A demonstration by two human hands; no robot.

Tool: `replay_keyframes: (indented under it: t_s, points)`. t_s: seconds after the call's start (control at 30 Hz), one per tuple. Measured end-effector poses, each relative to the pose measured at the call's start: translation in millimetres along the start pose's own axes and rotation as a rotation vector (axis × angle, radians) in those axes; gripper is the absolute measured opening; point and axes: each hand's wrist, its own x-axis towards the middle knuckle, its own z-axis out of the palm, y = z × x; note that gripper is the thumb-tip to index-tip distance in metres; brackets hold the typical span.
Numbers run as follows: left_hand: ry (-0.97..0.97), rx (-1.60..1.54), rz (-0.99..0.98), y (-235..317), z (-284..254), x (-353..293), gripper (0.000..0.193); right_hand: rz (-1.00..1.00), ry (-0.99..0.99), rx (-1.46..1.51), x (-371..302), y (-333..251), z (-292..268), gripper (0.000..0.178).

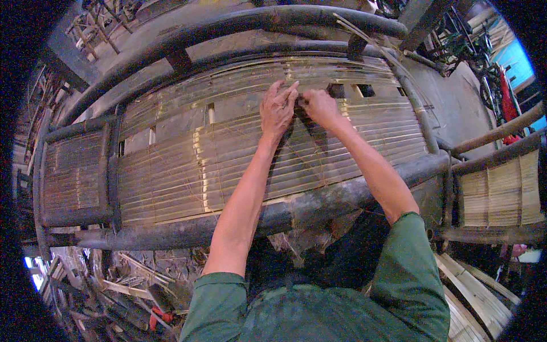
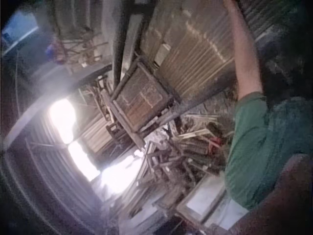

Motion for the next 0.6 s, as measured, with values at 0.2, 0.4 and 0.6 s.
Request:
replay_keyframes:
  t_s: [0.2, 0.4, 0.6]
  points:
    - [-0.358, 0.409, -0.154, -6, 8, -6, 0.033, 0.041, 0.254, 1.038, 34, 15, 7, 0.035]
    - [-0.426, 0.472, -0.087, -20, -2, -14, 0.035, -0.308, 0.260, 0.726, 16, 28, 5, 0.023]
    - [-0.592, 0.544, -0.063, 11, 13, 1, 0.030, 0.228, 0.183, 1.508, 19, 96, -1, 0.022]
